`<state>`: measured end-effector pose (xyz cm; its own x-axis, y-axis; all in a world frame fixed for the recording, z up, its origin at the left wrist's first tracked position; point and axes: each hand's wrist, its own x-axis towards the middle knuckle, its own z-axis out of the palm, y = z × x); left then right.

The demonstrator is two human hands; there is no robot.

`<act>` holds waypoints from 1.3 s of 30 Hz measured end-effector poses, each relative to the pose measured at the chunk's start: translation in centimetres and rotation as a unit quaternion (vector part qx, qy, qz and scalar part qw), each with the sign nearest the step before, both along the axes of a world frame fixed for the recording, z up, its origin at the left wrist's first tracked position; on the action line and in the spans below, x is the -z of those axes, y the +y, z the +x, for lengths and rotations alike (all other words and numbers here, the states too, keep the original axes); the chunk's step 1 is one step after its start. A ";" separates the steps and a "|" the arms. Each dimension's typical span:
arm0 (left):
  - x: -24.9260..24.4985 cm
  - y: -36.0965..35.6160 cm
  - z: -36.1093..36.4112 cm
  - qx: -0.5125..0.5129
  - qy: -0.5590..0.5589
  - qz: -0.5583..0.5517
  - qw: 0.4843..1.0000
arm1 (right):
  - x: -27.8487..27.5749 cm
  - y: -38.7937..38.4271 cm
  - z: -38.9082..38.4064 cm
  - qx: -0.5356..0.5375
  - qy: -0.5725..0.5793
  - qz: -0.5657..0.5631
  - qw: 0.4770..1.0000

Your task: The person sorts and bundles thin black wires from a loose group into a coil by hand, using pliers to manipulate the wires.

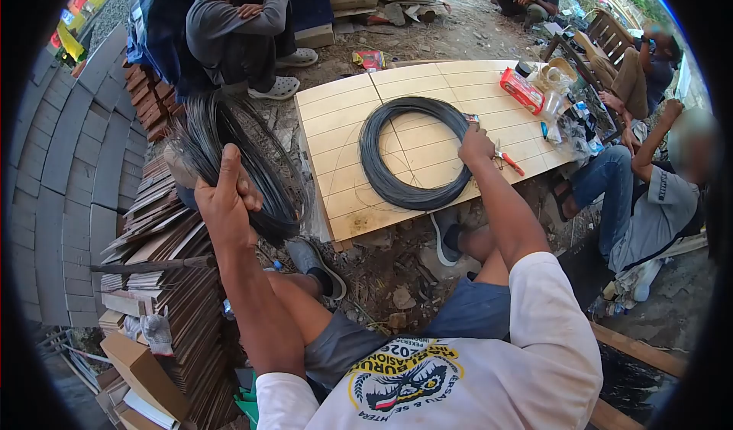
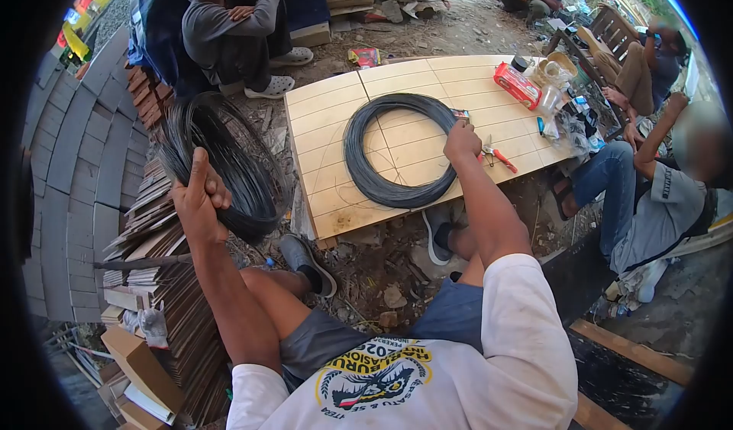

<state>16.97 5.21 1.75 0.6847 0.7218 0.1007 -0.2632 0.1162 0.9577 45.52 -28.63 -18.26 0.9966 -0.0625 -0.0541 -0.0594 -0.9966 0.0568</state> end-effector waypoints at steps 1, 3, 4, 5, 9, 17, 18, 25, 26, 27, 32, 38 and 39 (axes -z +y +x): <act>0.1 0.1 0.1 0.000 0.000 0.002 1.000 | 0.6 -0.1 0.1 -0.004 -0.011 -0.010 1.000; 0.4 0.4 0.4 0.007 0.011 -0.033 0.999 | 1.1 0.3 0.8 -0.011 -0.007 -0.015 1.000; 0.6 0.5 0.5 0.010 0.012 -0.033 0.999 | 1.1 0.3 1.2 -0.018 -0.003 -0.023 1.000; 0.8 0.7 0.6 0.010 0.016 -0.048 0.999 | 1.0 0.1 1.6 -0.016 -0.003 -0.024 1.000; 1.1 1.0 0.9 0.021 0.022 -0.075 0.997 | -2.6 0.9 0.8 -0.013 0.059 0.002 0.998; 0.7 0.1 1.6 0.040 0.022 -0.077 0.996 | -6.2 1.7 -0.2 -0.027 0.025 0.017 0.999; 0.5 -0.1 1.7 0.038 0.027 -0.072 0.996 | -6.0 1.6 -0.5 -0.030 -0.030 0.072 0.997; 1.3 0.0 2.4 0.062 0.018 -0.090 0.994 | -5.3 0.8 1.1 0.021 0.081 0.539 0.838; 1.0 -0.2 2.4 0.064 0.020 -0.094 0.993 | -5.8 0.8 0.9 0.020 0.082 0.539 0.838; 0.8 -0.3 2.4 0.067 0.022 -0.098 0.993 | -7.0 1.2 0.5 0.014 0.112 0.450 0.886; 1.1 -0.4 2.6 0.075 0.031 -0.114 0.990 | -4.6 2.6 -0.4 -0.051 -0.005 0.184 0.982; 1.4 -0.4 2.6 0.078 0.053 -0.110 0.989 | -1.3 2.5 -0.2 -0.070 -0.096 0.030 0.992; 1.4 -0.4 2.6 0.076 0.054 -0.112 0.989 | -2.1 2.5 0.1 -0.045 -0.039 0.083 0.995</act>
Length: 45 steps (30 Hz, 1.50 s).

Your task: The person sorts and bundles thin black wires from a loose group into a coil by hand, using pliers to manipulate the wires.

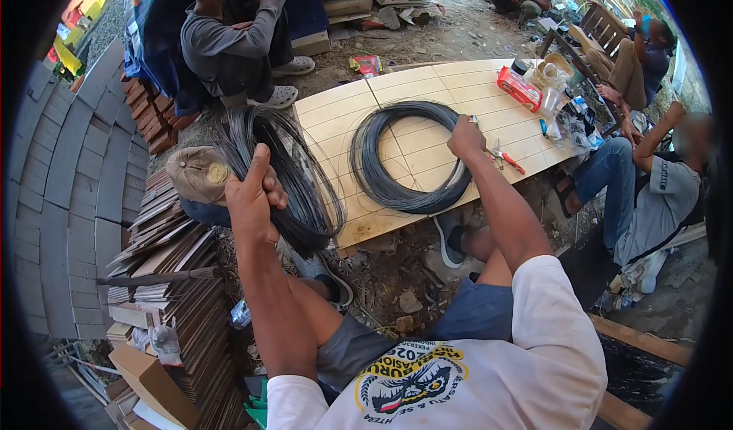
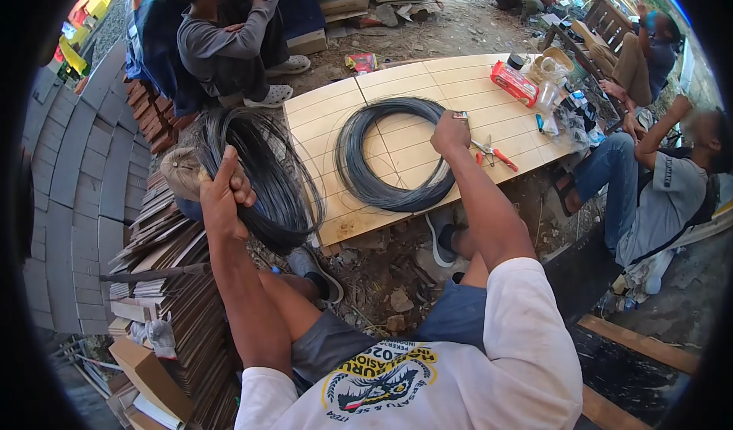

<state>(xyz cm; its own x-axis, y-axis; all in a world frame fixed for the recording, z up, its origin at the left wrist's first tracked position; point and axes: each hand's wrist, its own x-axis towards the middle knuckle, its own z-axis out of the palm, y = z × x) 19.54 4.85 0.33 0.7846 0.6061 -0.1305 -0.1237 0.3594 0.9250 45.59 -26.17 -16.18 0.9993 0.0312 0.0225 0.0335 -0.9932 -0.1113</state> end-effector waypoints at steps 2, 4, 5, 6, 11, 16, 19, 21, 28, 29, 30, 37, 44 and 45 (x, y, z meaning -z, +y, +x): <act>0.2 0.4 -0.1 0.002 0.000 0.001 1.000 | -0.5 0.0 1.0 0.017 0.061 0.047 0.997; 0.4 0.6 -0.1 0.005 0.000 0.002 1.000 | -0.8 0.5 1.5 0.056 0.100 0.241 0.964; 0.3 0.7 -0.1 0.009 0.006 0.003 1.000 | -0.9 0.4 1.5 0.055 0.101 0.240 0.964; 0.3 0.7 -0.2 0.014 0.011 0.003 1.000 | -3.3 1.1 0.2 0.047 0.136 0.290 0.946; 0.4 0.4 -0.2 0.013 0.016 0.008 1.000 | 0.7 0.4 1.9 -0.030 0.201 0.164 0.965; 0.5 0.7 -0.6 0.011 0.032 0.007 0.999 | 3.2 0.6 3.7 -0.090 0.050 0.108 0.989; 0.8 1.0 -0.5 0.040 0.028 0.003 0.999 | -4.4 3.2 -1.0 -0.057 0.233 0.508 0.827; 1.0 0.6 -0.1 0.027 0.042 0.014 0.999 | -7.8 5.4 -3.7 -0.122 0.218 0.561 0.789; 1.1 -1.2 1.4 0.030 0.078 0.043 0.996 | -11.9 13.5 -13.5 -0.289 0.153 0.470 0.820; 1.2 -1.4 1.5 0.025 0.094 0.036 0.995 | -11.8 14.4 -14.4 -0.301 0.170 0.453 0.822; 1.4 -1.6 1.5 0.018 0.110 0.030 0.993 | -11.7 15.3 -15.7 -0.325 0.077 0.409 0.849; 3.3 -0.3 0.2 0.033 0.087 -0.025 0.995 | -12.6 17.3 -19.8 -0.390 0.076 0.366 0.841; 4.6 -0.6 1.3 0.044 0.166 -0.006 0.985 | -11.7 17.3 -21.8 -0.471 0.031 0.289 0.833; 4.9 -0.7 1.5 0.037 0.139 -0.081 0.986 | -12.0 17.0 -21.9 -0.478 0.009 0.266 0.837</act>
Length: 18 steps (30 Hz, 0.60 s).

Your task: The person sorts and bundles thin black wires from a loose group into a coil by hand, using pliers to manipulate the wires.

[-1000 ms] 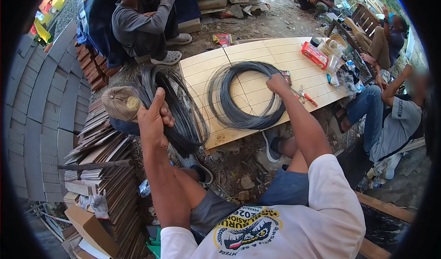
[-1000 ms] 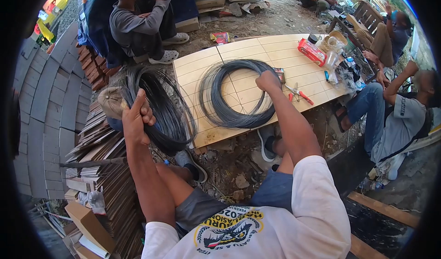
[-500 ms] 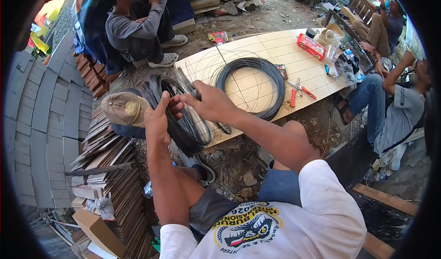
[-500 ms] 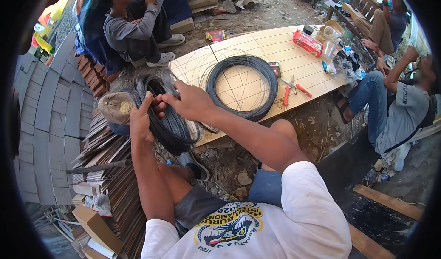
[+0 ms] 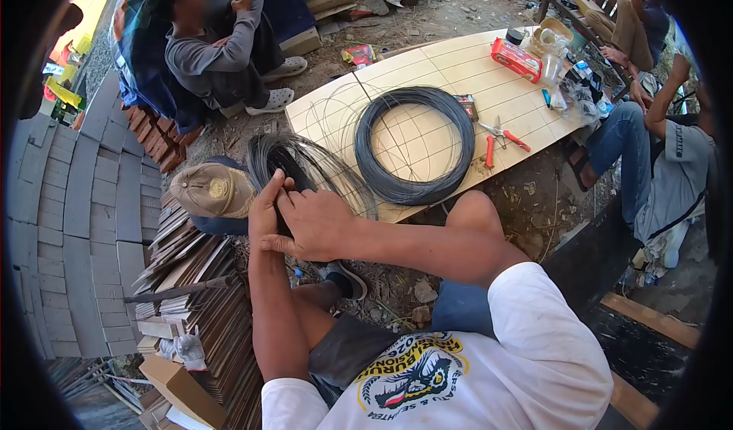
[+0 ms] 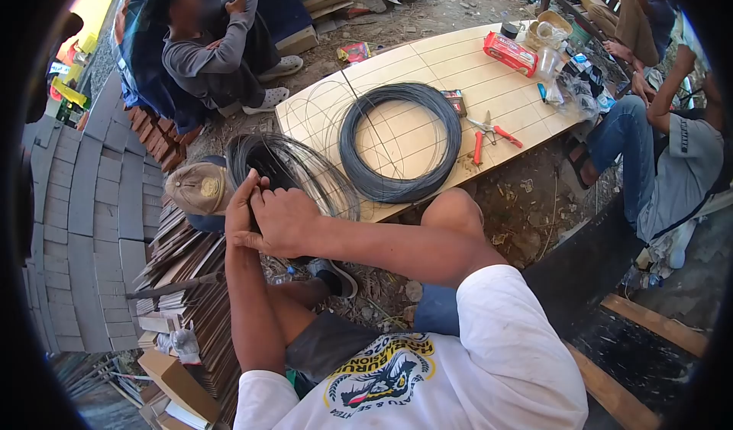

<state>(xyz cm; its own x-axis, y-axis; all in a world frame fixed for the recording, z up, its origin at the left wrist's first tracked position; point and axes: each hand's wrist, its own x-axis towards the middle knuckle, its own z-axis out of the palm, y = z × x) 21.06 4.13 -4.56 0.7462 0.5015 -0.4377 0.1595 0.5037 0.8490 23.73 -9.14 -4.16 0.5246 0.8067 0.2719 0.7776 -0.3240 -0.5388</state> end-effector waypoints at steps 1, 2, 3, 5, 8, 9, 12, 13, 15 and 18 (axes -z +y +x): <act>0.3 0.0 0.2 -0.018 -0.024 -0.073 0.997 | -0.4 -0.4 0.0 0.004 -0.032 -0.009 0.999; 1.1 0.8 0.0 -0.016 -0.025 -0.072 0.997 | -0.9 -1.0 0.1 0.006 -0.033 -0.009 0.999; 2.3 2.2 -0.4 -0.006 -0.044 -0.045 0.998 | -1.9 -1.9 0.4 -0.023 -0.074 0.080 0.994; 2.7 2.4 -0.3 0.005 -0.065 -0.026 0.997 | -5.0 -4.8 1.6 -0.068 -0.092 0.229 0.967; -0.8 0.1 -0.9 -0.035 -0.021 0.021 0.999 | -6.7 -8.0 8.3 0.084 -0.040 0.390 0.916; -0.8 0.2 -0.9 -0.037 -0.023 0.020 0.999 | -5.6 -9.3 12.0 0.175 -0.022 0.387 0.905; -0.9 0.7 -1.1 -0.049 -0.021 0.002 0.999 | 1.0 -15.1 21.8 0.458 0.097 0.112 0.877; -0.9 0.9 -1.2 -0.048 -0.029 -0.015 0.998 | 3.0 -17.4 23.6 0.449 0.178 0.018 0.875; -0.6 1.3 -1.2 -0.047 -0.037 -0.034 0.998 | 6.8 -19.1 25.3 0.449 0.231 -0.033 0.862; 0.1 1.5 -1.0 -0.037 -0.032 -0.032 0.998 | 9.5 -19.1 25.3 0.432 0.220 -0.098 0.869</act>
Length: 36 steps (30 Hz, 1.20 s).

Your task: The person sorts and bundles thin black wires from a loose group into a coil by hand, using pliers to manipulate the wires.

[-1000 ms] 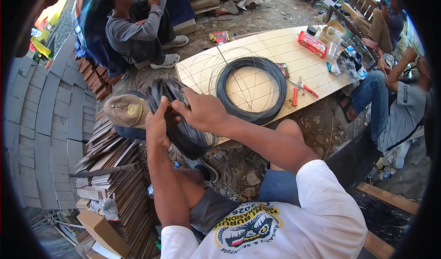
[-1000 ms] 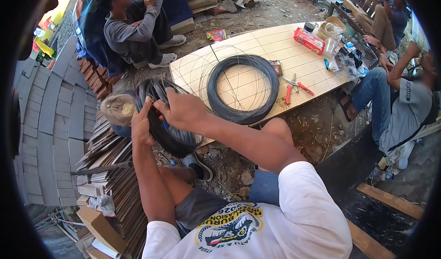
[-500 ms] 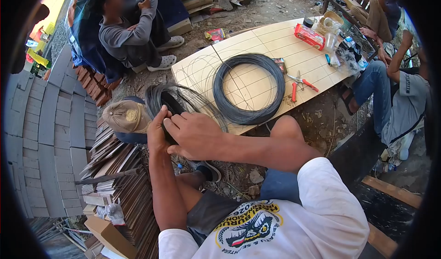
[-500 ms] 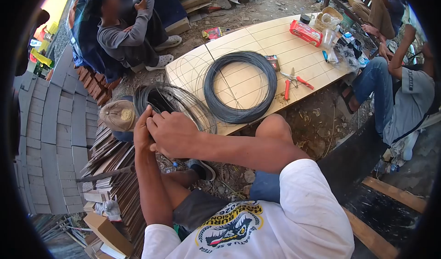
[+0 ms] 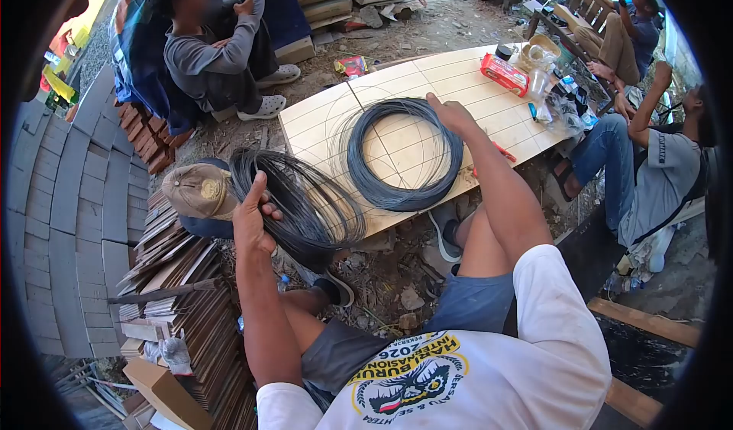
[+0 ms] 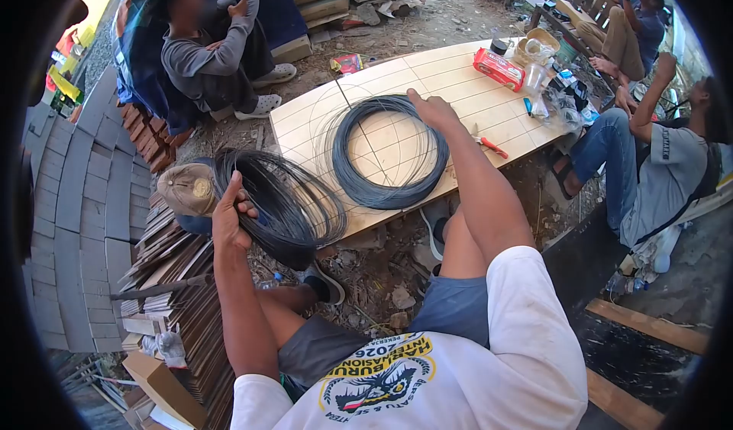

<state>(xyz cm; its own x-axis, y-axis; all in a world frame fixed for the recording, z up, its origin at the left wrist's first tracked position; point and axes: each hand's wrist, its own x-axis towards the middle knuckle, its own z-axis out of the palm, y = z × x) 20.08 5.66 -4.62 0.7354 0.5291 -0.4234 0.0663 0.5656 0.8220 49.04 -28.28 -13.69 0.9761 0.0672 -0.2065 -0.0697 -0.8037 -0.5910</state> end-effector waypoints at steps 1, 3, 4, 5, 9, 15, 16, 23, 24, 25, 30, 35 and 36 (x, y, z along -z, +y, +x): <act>0.0 -0.1 0.0 0.003 0.008 0.011 1.000 | 1.3 0.2 0.7 -0.001 0.000 0.000 1.000; -0.2 -0.5 -0.2 0.006 0.018 0.024 1.000 | 2.2 1.0 1.3 0.029 0.024 0.004 0.999; -0.3 -0.7 -0.3 0.010 0.024 0.028 0.999 | 2.1 1.3 0.8 0.031 0.025 0.006 0.999; -0.4 -0.9 -0.3 0.013 0.031 0.032 0.999 | 2.2 1.9 0.0 0.082 0.048 0.082 0.992; -0.3 -0.5 -0.4 0.014 0.044 0.037 0.998 | -0.9 3.6 -1.3 0.175 0.207 0.271 0.924; 0.1 0.4 -0.5 0.043 0.079 0.047 0.995 | 4.5 3.8 2.3 0.061 0.019 0.089 0.994; 0.3 0.4 -0.5 0.048 0.070 0.040 0.996 | 4.4 3.8 2.1 0.060 0.019 0.089 0.994; 0.9 0.4 -0.3 0.062 0.006 -0.014 0.998 | 0.3 4.6 -1.1 0.113 0.230 0.311 0.915; 0.7 0.3 -0.3 0.061 0.006 -0.014 0.998 | -0.3 4.7 -1.1 0.088 0.242 0.344 0.903; 0.5 0.2 -0.2 0.062 0.002 -0.023 0.998 | -0.8 4.9 -1.2 0.088 0.242 0.343 0.903; 0.6 0.1 0.4 0.068 -0.012 -0.055 0.996 | -6.1 8.7 -5.6 -0.083 0.212 0.421 0.878; 0.1 -0.9 0.9 0.072 -0.014 -0.047 0.996 | -8.1 14.3 -14.5 -0.243 -0.019 0.298 0.923; 0.2 -1.0 1.0 0.077 -0.012 -0.046 0.996 | -7.3 15.6 -16.3 -0.254 -0.054 0.293 0.920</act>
